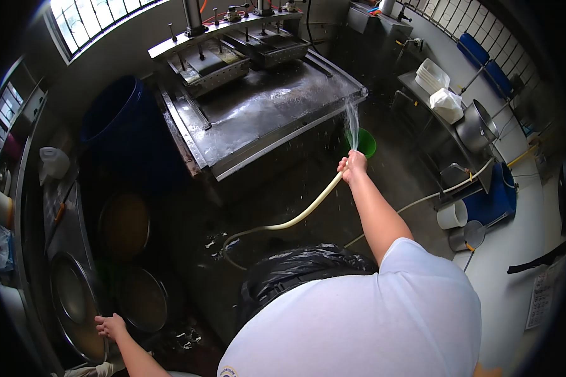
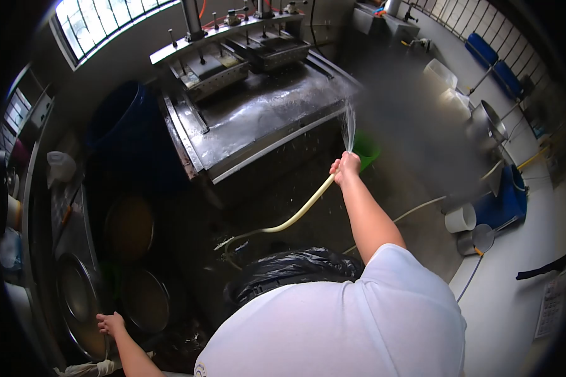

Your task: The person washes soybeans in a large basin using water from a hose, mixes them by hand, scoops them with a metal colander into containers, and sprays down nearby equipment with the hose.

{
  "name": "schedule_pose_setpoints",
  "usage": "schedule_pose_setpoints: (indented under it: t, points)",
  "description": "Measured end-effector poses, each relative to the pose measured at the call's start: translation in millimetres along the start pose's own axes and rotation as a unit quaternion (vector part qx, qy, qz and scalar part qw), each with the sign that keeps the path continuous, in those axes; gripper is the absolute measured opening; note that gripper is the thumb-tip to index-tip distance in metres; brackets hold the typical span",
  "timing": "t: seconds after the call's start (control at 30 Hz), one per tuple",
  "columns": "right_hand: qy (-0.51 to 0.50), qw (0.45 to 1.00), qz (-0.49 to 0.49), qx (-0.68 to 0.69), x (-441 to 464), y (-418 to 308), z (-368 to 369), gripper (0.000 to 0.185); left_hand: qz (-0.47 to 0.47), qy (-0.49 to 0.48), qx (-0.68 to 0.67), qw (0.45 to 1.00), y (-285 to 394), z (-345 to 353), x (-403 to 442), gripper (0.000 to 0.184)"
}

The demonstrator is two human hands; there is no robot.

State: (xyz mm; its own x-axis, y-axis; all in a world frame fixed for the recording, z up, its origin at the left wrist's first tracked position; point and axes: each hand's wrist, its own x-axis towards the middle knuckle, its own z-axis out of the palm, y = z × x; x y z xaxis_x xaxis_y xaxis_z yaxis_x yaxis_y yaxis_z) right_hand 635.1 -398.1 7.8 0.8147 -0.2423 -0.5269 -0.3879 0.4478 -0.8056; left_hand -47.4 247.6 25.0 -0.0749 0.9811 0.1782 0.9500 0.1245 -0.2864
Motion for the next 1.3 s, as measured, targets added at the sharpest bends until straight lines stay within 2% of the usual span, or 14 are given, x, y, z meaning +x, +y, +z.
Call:
schedule_pose_setpoints:
  t: [0.03,0.23,0.43,0.53,0.63,0.73,0.93,1.0,1.13,1.23,1.3]
  points:
    - [0.006,1.000,0.002,0.001,7,0,-1,0.007,0.000,-0.005,-0.001,1.000,1,-1,0,0.079]
    - [0.023,0.983,0.171,-0.068,17,45,-24,0.010,0.011,-0.005,0.007,1.000,-2,2,2,0.076]
    - [0.096,0.953,0.251,-0.141,43,113,-79,0.008,0.018,-0.015,0.015,1.000,-3,-1,3,0.076]
    - [0.003,0.928,0.326,-0.183,53,131,-102,0.012,0.007,-0.011,0.006,1.000,-2,3,2,0.076]
    - [-0.018,0.912,0.369,-0.180,56,136,-105,0.011,0.003,-0.009,0.000,1.000,-3,1,3,0.076]
    - [-0.007,0.918,0.353,-0.182,44,132,-99,0.011,0.011,-0.021,0.020,1.000,-2,-3,2,0.076]
    - [0.031,0.930,0.300,-0.210,4,121,-96,0.006,0.025,0.028,0.022,0.999,-4,16,8,0.074]
    - [0.054,0.957,0.218,-0.186,-9,116,-98,0.007,0.027,0.080,0.016,0.996,-6,22,6,0.072]
    - [0.079,0.965,0.196,-0.155,-14,112,-120,0.010,0.035,0.108,0.008,0.994,-11,32,7,0.070]
    - [0.129,0.974,0.156,-0.106,-16,105,-139,0.012,0.028,0.107,-0.002,0.994,-13,35,9,0.071]
    - [0.240,0.966,0.094,-0.023,-20,92,-147,0.024,0.053,0.087,0.010,0.995,-15,28,9,0.072]
